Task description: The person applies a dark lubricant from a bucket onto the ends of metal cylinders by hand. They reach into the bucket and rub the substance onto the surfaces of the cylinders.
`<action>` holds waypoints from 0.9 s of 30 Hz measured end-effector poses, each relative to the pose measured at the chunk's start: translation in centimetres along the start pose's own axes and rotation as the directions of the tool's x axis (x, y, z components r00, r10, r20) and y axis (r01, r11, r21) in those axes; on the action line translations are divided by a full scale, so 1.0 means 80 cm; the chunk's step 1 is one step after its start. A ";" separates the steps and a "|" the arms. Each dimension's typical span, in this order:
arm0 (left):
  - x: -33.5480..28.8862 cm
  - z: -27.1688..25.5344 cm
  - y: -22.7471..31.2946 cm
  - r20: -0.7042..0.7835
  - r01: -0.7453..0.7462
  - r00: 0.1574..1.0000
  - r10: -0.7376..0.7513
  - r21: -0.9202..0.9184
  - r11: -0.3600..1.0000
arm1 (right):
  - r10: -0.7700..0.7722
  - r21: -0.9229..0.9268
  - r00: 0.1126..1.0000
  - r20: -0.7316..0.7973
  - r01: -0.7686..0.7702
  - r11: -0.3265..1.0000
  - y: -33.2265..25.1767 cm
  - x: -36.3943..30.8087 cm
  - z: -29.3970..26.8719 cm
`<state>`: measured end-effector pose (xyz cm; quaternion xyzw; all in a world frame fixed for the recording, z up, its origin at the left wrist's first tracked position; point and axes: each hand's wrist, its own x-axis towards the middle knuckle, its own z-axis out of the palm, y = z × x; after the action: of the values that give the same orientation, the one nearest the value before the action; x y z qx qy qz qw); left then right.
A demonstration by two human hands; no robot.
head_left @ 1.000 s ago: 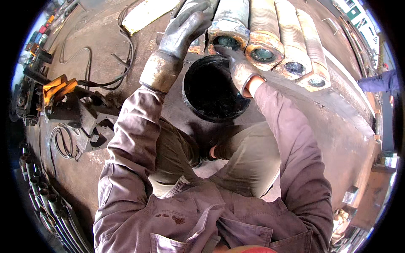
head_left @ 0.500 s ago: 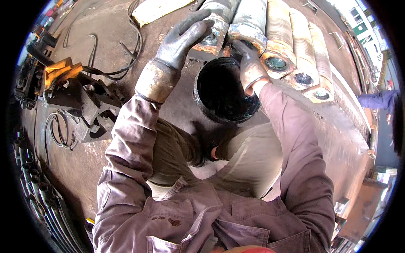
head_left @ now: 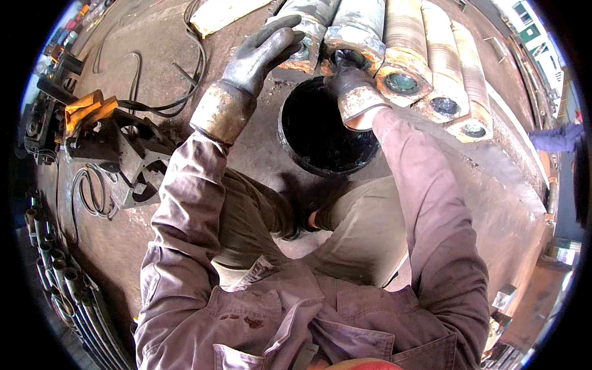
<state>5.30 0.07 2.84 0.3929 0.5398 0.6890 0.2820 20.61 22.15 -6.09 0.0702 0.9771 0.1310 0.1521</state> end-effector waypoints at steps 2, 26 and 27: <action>0.005 0.000 -0.007 0.010 0.000 1.000 0.001 -0.031 1.000 | 0.005 -0.015 1.000 -0.007 -0.005 1.000 0.000 0.003 -0.001; 0.030 0.001 -0.020 -0.038 0.062 0.997 -0.069 -0.150 0.987 | 0.201 0.279 0.980 0.010 -0.196 0.940 0.111 -0.027 0.054; 0.012 -0.029 -0.027 -0.096 0.041 0.994 -0.061 -0.196 0.980 | 0.185 0.477 0.981 -0.062 -0.134 0.869 0.076 -0.031 0.026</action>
<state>2.72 0.20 0.75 0.3141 0.4937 0.7499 0.3085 24.19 28.05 -5.61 0.1784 0.9771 -0.0944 0.0673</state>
